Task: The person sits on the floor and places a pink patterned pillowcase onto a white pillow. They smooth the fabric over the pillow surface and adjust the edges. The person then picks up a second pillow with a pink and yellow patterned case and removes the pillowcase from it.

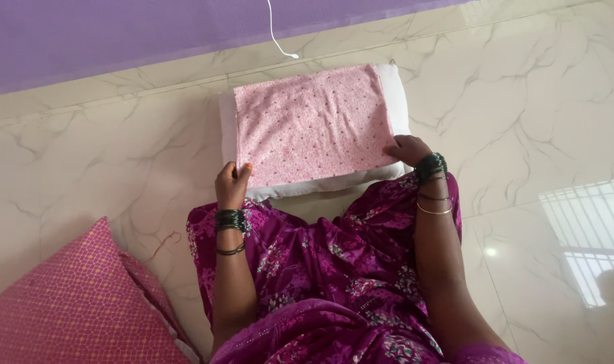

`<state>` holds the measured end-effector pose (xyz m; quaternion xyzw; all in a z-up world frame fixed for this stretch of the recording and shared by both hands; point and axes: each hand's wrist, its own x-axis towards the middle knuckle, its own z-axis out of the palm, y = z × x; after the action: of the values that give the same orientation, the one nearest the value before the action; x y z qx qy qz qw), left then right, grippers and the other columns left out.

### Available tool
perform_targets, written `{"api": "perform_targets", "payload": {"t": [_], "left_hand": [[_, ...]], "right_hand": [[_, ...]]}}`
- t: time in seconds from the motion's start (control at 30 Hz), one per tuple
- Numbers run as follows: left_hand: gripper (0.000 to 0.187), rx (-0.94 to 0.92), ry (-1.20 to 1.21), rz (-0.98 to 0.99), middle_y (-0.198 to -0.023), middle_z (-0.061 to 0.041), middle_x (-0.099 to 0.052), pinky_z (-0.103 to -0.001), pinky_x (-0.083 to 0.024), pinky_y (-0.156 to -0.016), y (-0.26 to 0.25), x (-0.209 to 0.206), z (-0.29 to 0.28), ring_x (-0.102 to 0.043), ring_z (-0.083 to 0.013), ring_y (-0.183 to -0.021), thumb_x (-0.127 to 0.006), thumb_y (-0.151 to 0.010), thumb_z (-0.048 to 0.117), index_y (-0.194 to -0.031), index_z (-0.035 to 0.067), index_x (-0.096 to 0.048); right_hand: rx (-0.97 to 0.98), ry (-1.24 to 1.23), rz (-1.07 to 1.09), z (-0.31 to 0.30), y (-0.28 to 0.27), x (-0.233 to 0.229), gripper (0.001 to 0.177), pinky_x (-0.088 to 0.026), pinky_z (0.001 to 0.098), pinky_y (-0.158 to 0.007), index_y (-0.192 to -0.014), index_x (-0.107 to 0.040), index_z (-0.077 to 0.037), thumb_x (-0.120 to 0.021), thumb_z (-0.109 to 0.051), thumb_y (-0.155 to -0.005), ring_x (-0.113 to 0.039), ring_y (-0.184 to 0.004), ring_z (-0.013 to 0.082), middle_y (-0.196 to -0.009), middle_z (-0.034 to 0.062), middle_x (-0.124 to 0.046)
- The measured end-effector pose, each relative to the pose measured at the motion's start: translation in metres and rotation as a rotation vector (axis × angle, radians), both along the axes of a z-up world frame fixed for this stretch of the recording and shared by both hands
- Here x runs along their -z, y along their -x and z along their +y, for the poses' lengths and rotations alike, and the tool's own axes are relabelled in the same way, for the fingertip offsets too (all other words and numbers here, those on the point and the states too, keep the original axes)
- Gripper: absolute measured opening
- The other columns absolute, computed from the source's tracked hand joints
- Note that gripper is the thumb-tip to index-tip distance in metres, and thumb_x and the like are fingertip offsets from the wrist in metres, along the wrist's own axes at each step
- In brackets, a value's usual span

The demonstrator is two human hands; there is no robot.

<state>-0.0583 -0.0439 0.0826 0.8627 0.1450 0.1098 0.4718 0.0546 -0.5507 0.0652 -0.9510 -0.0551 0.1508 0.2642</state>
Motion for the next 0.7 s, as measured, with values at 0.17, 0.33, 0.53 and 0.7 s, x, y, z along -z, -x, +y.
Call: {"api": "perform_targets", "payload": {"t": [0.17,0.33,0.53,0.7], "left_hand": [[0.035,-0.148,-0.334,-0.178,-0.1,-0.013,-0.067,-0.046,-0.048,-0.085,0.024,0.019,-0.005,-0.061,-0.0309,-0.095,-0.077,-0.087,0.03,-0.107,0.005,-0.063],[0.052,-0.134,-0.465,-0.4,-0.154,-0.015,-0.048,-0.054,-0.035,-0.12,0.003,0.015,-0.033,-0.044,-0.0352,-0.145,-0.06,-0.106,0.035,-0.15,0.012,-0.046],[0.073,0.054,-0.792,-0.022,-0.172,-0.008,-0.019,-0.067,-0.01,-0.12,-0.019,0.03,-0.065,-0.016,-0.033,-0.158,-0.045,-0.103,0.055,-0.164,0.02,-0.027],[0.074,0.049,-0.747,0.117,-0.173,-0.002,-0.013,-0.071,-0.006,-0.12,-0.018,0.053,-0.05,-0.014,-0.0292,-0.158,-0.039,-0.104,0.058,-0.165,0.022,-0.022]], "right_hand": [[0.172,0.164,-0.023,0.026,0.04,-0.02,0.043,-0.054,0.0466,-0.088,-0.112,-0.07,-0.009,-0.068,-0.046,-0.091,-0.069,-0.1,0.0331,-0.107,0.0155,-0.075],[0.211,0.148,-0.374,0.115,0.033,-0.048,0.047,-0.053,0.0417,-0.101,-0.133,-0.061,-0.01,-0.064,-0.044,-0.1,-0.06,-0.118,0.026,-0.13,0.0098,-0.065],[-0.517,0.157,-0.503,0.283,0.047,-0.009,0.075,-0.014,0.0494,-0.124,-0.157,-0.034,-0.014,-0.04,-0.063,-0.101,-0.024,-0.152,0.0265,-0.165,0.0092,-0.03],[-0.493,0.384,-0.576,0.277,-0.006,0.006,0.075,0.002,0.0542,-0.126,-0.161,-0.023,-0.019,-0.021,-0.067,-0.103,-0.014,-0.156,0.023,-0.17,0.0056,-0.019]]}}
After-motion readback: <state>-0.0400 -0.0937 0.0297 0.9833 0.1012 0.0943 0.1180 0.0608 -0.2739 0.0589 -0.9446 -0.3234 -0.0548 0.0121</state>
